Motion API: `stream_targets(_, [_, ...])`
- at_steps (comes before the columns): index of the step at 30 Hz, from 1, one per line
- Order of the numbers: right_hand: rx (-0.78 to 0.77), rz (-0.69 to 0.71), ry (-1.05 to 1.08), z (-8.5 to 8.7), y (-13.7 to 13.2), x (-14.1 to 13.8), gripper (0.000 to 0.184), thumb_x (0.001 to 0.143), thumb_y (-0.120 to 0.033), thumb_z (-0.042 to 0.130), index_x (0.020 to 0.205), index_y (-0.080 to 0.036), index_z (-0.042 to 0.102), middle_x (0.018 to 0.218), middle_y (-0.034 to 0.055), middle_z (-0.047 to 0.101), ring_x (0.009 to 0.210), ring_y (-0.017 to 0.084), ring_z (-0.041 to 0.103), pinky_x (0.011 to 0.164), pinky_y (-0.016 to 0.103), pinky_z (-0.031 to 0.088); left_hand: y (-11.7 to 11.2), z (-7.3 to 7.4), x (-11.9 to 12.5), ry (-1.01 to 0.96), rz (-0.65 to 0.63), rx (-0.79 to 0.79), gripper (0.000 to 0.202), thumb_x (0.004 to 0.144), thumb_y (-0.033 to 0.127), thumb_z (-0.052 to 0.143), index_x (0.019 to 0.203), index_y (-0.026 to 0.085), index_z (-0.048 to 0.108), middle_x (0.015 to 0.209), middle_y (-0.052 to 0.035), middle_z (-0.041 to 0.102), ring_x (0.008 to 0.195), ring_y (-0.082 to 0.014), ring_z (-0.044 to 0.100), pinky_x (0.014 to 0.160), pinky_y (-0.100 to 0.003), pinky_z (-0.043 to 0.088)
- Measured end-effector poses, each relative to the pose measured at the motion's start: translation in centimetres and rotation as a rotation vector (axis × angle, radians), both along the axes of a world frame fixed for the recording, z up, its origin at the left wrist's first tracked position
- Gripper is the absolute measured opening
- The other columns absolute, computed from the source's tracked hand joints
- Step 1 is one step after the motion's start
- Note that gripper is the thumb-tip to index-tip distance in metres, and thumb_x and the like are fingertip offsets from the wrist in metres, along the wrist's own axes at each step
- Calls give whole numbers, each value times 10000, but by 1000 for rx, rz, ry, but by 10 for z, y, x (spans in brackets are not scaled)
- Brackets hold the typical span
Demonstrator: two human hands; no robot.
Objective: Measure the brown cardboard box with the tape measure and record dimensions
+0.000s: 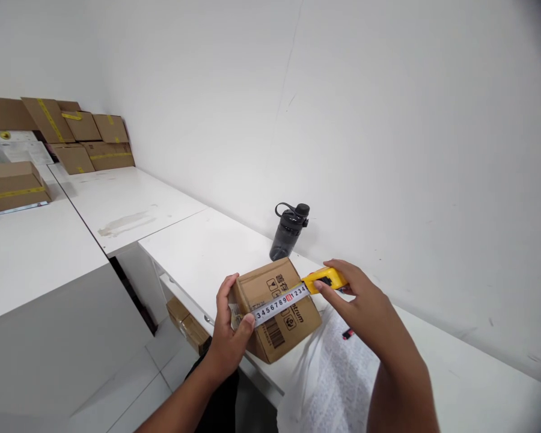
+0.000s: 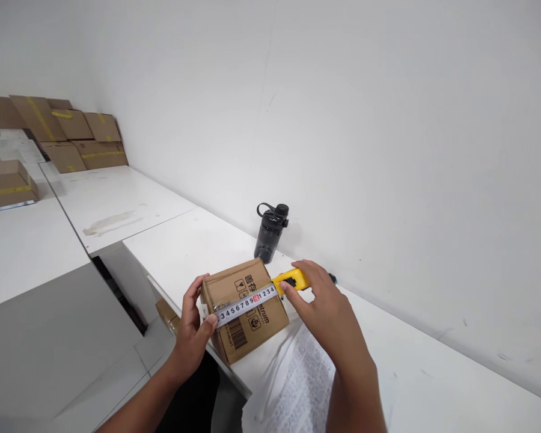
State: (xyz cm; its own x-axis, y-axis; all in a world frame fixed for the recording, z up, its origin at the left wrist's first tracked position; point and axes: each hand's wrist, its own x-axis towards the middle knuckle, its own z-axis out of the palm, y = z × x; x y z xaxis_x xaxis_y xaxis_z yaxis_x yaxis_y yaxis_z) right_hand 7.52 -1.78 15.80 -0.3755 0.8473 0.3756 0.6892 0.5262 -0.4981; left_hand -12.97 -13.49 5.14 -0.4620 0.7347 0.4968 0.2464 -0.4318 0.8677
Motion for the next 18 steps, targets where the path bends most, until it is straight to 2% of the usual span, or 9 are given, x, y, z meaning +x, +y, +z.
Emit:
stream_targets(7, [1, -5, 0, 4, -3, -1, 362, 881, -489, 479, 1200, -324, 525, 1320, 20, 558, 1051, 254, 616, 797, 392, 540, 4, -2, -1, -22, 16, -1, 608, 894, 354, 535, 1442, 289, 278, 1533, -74, 271, 1421, -262, 235, 1163, -450, 213])
stream_targets(18, [54, 1, 10, 10, -6, -3, 383, 885, -471, 460, 1230, -319, 529, 1345, 30, 547, 1082, 267, 610, 782, 399, 556, 4, -1, -3, -46, 56, -28, 620, 869, 398, 564, 1424, 277, 317, 1520, -94, 310, 1401, -284, 291, 1134, -453, 280])
